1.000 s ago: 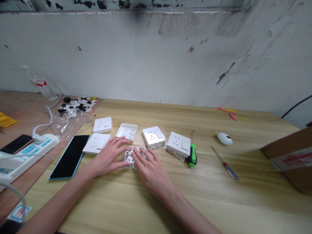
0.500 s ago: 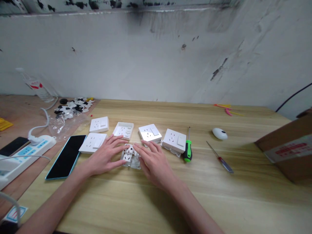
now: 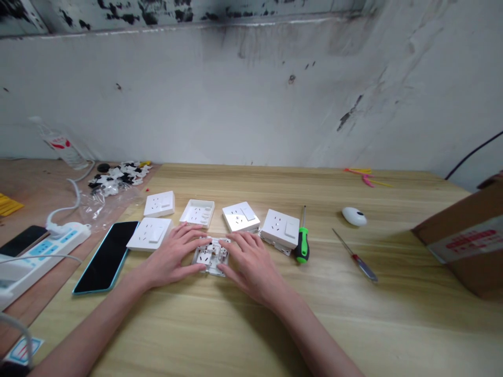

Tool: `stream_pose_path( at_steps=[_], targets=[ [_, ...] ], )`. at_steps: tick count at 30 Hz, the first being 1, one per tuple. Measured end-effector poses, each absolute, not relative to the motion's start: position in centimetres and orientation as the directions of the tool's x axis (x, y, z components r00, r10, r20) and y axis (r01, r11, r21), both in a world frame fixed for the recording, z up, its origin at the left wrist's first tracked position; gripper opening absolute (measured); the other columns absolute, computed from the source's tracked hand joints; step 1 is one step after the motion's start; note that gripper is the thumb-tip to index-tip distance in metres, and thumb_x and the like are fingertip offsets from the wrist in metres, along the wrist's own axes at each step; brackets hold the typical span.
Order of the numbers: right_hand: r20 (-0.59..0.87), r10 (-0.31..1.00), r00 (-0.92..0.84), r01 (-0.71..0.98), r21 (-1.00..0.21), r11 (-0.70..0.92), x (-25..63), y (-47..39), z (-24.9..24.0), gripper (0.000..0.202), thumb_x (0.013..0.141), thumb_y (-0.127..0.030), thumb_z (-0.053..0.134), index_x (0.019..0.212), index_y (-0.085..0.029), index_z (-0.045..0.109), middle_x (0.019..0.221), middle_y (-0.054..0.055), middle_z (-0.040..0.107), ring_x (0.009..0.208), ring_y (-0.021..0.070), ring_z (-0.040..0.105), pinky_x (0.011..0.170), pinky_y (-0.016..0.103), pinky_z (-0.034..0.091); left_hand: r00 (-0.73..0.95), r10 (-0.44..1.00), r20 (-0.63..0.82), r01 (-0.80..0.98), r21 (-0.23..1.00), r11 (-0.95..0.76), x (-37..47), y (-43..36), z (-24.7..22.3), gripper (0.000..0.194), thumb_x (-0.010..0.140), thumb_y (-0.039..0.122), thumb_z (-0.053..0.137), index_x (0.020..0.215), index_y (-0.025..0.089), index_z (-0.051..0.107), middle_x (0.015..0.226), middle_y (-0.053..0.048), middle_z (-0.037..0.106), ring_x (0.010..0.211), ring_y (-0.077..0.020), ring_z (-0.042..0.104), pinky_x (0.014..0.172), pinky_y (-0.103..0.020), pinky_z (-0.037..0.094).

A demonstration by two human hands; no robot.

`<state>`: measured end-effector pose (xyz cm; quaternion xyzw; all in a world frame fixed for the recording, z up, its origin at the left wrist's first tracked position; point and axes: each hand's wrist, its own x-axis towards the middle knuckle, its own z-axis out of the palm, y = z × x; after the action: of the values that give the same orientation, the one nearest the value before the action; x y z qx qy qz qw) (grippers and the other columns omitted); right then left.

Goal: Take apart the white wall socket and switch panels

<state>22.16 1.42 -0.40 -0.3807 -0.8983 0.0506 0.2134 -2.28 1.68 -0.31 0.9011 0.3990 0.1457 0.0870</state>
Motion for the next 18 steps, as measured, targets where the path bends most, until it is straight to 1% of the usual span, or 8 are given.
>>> stream_pose_path(
  at_steps=[3,6,10,12,15,18],
  targets=[
    [0.343,0.718,-0.606,0.683,-0.24,0.69,22.8,1.7,-0.3,0.038,0.09,-0.036,0.052,0.125,-0.022,0.054,0.123,0.01,0.058,0.113,0.0253,0.05,0.093,0.043,0.041,0.634,0.747,0.201,0.7,0.263,-0.664,-2.3,1.7,-0.5,0.046,0.088,0.049,0.054,0.129,0.027,0.049,0.131,-0.005,0.052,0.133,-0.0251,0.035,0.114,-0.05,0.022],
    [0.354,0.738,-0.574,0.714,-0.226,0.663,23.8,2.2,-0.2,0.035,0.091,-0.032,0.05,0.124,-0.022,0.054,0.121,0.01,0.059,0.11,0.0248,0.051,0.091,0.042,0.042,0.623,0.753,0.211,0.72,0.224,-0.657,-2.3,1.6,-0.6,0.046,0.087,0.049,0.055,0.127,0.027,0.049,0.133,-0.006,0.05,0.133,-0.0265,0.035,0.114,-0.051,0.021],
    [0.361,0.78,-0.511,0.774,-0.2,0.6,25.4,2.9,0.0,0.031,0.092,-0.033,0.047,0.12,-0.023,0.056,0.114,0.009,0.061,0.101,0.0251,0.053,0.086,0.042,0.043,0.499,0.817,0.291,0.813,0.171,-0.557,-2.4,1.8,-0.9,0.051,0.089,0.043,0.054,0.134,0.025,0.042,0.136,-0.01,0.046,0.133,-0.028,0.034,0.112,-0.053,0.022],
    [0.347,0.799,-0.491,0.796,-0.195,0.573,26.0,3.2,0.1,0.03,0.093,-0.035,0.046,0.118,-0.022,0.058,0.108,0.009,0.062,0.097,0.0246,0.054,0.084,0.041,0.043,0.448,0.828,0.338,0.839,0.159,-0.52,-2.8,2.0,-0.9,0.051,0.089,0.04,0.054,0.135,0.024,0.039,0.135,-0.01,0.047,0.133,-0.0277,0.035,0.112,-0.053,0.023],
    [0.322,0.82,-0.473,0.821,-0.175,0.543,27.1,3.5,0.4,0.031,0.094,-0.038,0.044,0.115,-0.021,0.059,0.101,0.009,0.062,0.095,0.0245,0.054,0.082,0.04,0.043,0.42,0.822,0.384,0.857,0.132,-0.499,-3.8,2.4,-0.7,0.044,0.088,0.038,0.054,0.13,0.026,0.045,0.132,-0.008,0.05,0.132,-0.0269,0.037,0.112,-0.053,0.021],
    [0.32,0.859,-0.4,0.879,-0.132,0.458,28.9,3.9,0.6,0.039,0.091,-0.045,0.046,0.118,-0.021,0.058,0.107,0.011,0.06,0.099,0.0268,0.053,0.083,0.041,0.043,0.318,0.843,0.434,0.914,0.095,-0.394,-5.5,2.8,-0.3,0.03,0.089,0.037,0.052,0.116,0.023,0.054,0.125,-0.009,0.055,0.127,-0.0281,0.042,0.111,-0.053,0.022]
  ],
)
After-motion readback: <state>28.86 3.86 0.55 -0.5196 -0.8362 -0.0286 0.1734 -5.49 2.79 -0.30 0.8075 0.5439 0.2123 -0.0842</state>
